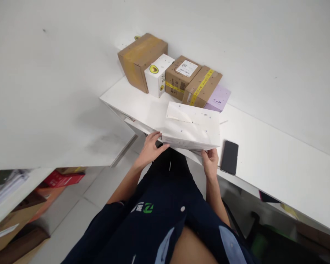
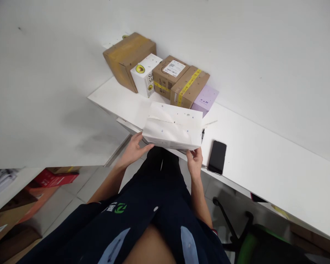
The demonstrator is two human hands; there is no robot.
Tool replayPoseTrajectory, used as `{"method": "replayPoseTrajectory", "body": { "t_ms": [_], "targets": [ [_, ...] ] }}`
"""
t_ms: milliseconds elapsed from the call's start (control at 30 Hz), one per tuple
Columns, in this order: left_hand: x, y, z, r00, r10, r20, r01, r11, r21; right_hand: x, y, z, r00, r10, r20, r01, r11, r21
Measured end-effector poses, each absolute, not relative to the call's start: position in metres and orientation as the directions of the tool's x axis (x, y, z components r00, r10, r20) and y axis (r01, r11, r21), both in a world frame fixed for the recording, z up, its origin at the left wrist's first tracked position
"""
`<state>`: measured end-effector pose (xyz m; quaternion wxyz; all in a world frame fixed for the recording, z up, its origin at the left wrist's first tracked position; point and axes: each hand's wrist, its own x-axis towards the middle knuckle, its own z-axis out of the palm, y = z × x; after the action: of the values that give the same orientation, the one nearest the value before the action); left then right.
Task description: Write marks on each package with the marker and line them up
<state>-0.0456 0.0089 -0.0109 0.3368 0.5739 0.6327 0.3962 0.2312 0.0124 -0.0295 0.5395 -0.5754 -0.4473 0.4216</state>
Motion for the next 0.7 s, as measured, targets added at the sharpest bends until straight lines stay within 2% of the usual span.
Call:
{"method": "replayPoseTrajectory", "body": {
  "t_ms": [67, 167, 233, 300, 400, 700],
  "targets": [
    [-0.042, 0.007, 0.002, -0.116, 0.992, 0.051, 0.436, 0.005, 0.9, 0.23, 0.013, -0.031, 0.252, 0.968, -0.001, 0.066, -0.018, -0.998],
    [-0.035, 0.009, 0.016, -0.128, 0.955, 0.267, 0.415, -0.193, 0.889, 0.229, 0.013, -0.032, 0.237, 0.971, 0.009, 0.081, -0.011, -0.997],
    [-0.031, 0.013, 0.023, -0.117, 0.904, 0.411, 0.477, -0.312, 0.822, 0.228, 0.012, -0.031, 0.232, 0.973, 0.007, 0.094, -0.015, -0.995],
    [-0.028, 0.018, 0.027, -0.099, 0.871, 0.481, 0.571, -0.346, 0.745, 0.227, 0.012, -0.03, 0.235, 0.972, 0.003, 0.098, -0.021, -0.995],
    [-0.026, 0.024, 0.029, -0.081, 0.862, 0.5, 0.658, -0.331, 0.676, 0.23, 0.011, -0.03, 0.242, 0.97, -0.006, 0.114, -0.034, -0.993],
    [-0.028, 0.025, 0.029, -0.061, 0.869, 0.491, 0.708, -0.309, 0.635, 0.237, 0.002, -0.032, 0.262, 0.964, -0.035, 0.169, -0.082, -0.982]
  ]
}}
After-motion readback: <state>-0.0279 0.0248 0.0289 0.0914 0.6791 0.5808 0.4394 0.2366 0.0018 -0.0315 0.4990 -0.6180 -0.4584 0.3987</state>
